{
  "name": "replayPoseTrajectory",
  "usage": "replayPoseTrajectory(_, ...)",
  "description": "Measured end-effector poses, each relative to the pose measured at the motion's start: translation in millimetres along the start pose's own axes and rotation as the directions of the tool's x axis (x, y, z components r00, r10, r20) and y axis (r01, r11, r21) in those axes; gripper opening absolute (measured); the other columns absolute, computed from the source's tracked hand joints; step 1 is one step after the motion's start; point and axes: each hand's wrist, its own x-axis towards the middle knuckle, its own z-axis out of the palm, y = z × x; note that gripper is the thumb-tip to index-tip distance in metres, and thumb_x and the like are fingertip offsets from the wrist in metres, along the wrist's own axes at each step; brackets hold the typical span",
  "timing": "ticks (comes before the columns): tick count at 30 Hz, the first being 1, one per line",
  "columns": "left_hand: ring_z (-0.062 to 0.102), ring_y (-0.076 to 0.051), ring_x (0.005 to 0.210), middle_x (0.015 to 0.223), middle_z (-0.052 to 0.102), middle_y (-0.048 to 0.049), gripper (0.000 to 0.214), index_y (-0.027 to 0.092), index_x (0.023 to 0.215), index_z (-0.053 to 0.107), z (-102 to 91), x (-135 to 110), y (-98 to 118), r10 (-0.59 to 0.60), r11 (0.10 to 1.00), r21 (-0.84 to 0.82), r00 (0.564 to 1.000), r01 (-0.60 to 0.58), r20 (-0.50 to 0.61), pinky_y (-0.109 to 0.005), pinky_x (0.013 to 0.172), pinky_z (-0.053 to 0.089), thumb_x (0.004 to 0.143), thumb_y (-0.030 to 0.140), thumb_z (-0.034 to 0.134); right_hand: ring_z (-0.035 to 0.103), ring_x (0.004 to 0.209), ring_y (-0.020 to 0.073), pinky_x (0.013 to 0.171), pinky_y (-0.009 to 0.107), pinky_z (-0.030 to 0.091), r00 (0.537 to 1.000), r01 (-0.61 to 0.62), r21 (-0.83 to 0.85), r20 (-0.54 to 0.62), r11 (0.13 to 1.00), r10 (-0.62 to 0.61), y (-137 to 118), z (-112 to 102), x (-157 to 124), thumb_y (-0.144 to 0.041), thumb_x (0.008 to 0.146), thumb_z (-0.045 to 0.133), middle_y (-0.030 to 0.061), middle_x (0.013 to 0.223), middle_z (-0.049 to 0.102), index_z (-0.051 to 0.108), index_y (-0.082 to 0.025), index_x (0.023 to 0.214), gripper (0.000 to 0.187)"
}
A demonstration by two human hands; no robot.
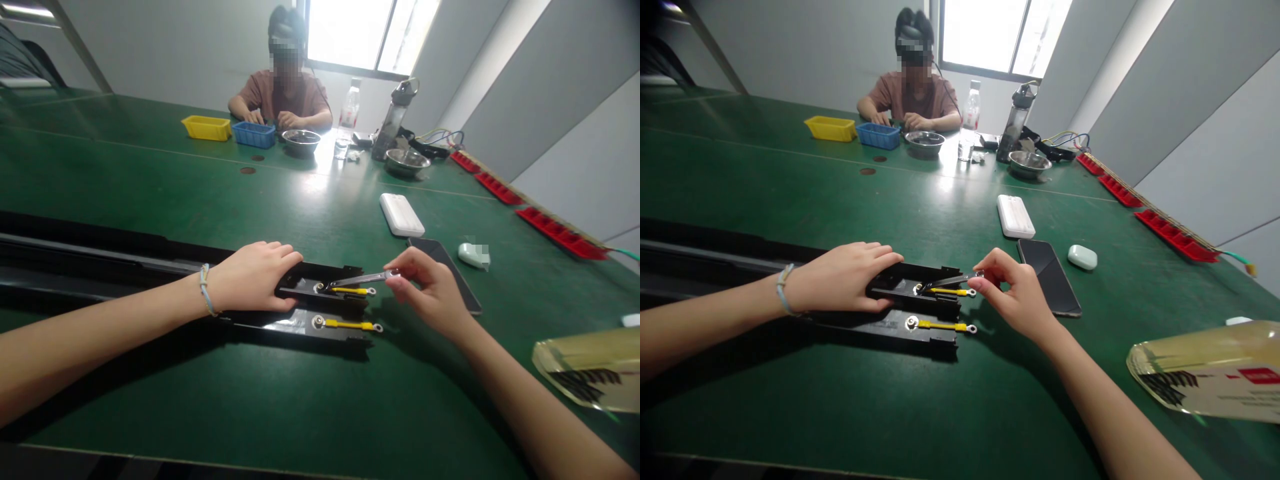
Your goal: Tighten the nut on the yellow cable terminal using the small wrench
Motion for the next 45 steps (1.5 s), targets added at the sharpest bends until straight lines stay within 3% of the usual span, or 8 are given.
replayPoseTrajectory(5, 0.059, -0.024, 0.084, 0.097, 0.061, -0.0078, 0.053, 0.014, 0.113, 0.053, -0.3, 0, 0, 0.003, 1.000, 0.003, 1.000, -0.003, 0.001, -0.036, 0.077, 0.048, 0.075, 0.052, 0.055, 0.047, 0.044, 0.0107, 0.048, 0.024, 0.037, 0.997, -0.055, 0.059, 0.055, 0.997, 0.051, 12, 0, 4, -0.035, 0.085, 0.055, -0.0066, 0.052, 0.050, 0.052, -0.020, 0.087, 0.015)
replayPoseTrajectory(15, 0.059, -0.024, 0.085, 0.098, 0.062, -0.0077, 0.054, 0.014, 0.112, 0.053, 0.3, 0, 0, 0.001, 1.000, 0.007, 1.000, -0.001, -0.003, -0.035, 0.076, 0.047, 0.074, 0.052, 0.056, 0.047, 0.042, 0.0106, 0.045, 0.023, 0.036, 0.997, -0.072, 0.038, 0.006, 0.997, 0.072, 17, 2, 5, -0.037, 0.084, 0.055, -0.0059, 0.051, 0.050, 0.055, -0.018, 0.087, 0.019)
replayPoseTrajectory(22, 0.059, -0.023, 0.085, 0.097, 0.061, -0.0071, 0.054, 0.015, 0.113, 0.053, 1.4, -1, -1, 0.000, 1.000, 0.010, 1.000, 0.000, -0.008, -0.034, 0.076, 0.046, 0.074, 0.052, 0.057, 0.048, 0.046, 0.0112, 0.046, 0.023, 0.037, 0.998, 0.056, -0.054, 0.001, 0.997, -0.056, -1, 0, -1, -0.034, 0.081, 0.060, -0.0028, 0.054, 0.053, 0.055, -0.019, 0.075, 0.017)
replayPoseTrajectory(30, 0.058, -0.022, 0.083, 0.096, 0.061, -0.0064, 0.054, 0.016, 0.113, 0.053, 1.9, 0, -1, -0.004, 1.000, 0.014, 1.000, 0.005, -0.010, -0.034, 0.075, 0.045, 0.074, 0.052, 0.057, 0.048, 0.046, 0.0106, 0.045, 0.022, 0.037, 0.978, 0.209, -0.028, 0.033, 0.978, -0.208, -19, 11, -10, -0.034, 0.074, 0.069, -0.0034, 0.050, 0.052, 0.049, -0.020, 0.063, 0.027)
replayPoseTrajectory(45, 0.059, -0.023, 0.084, 0.096, 0.061, -0.0074, 0.054, 0.014, 0.113, 0.054, -0.1, 1, 0, -0.006, 1.000, 0.009, 1.000, 0.006, -0.002, -0.035, 0.076, 0.046, 0.074, 0.052, 0.057, 0.049, 0.044, 0.0105, 0.046, 0.023, 0.038, 0.996, -0.082, 0.097, -0.020, 0.992, 0.085, 7, 4, 2, -0.037, 0.083, 0.058, -0.0053, 0.054, 0.051, 0.056, -0.018, 0.089, 0.020)
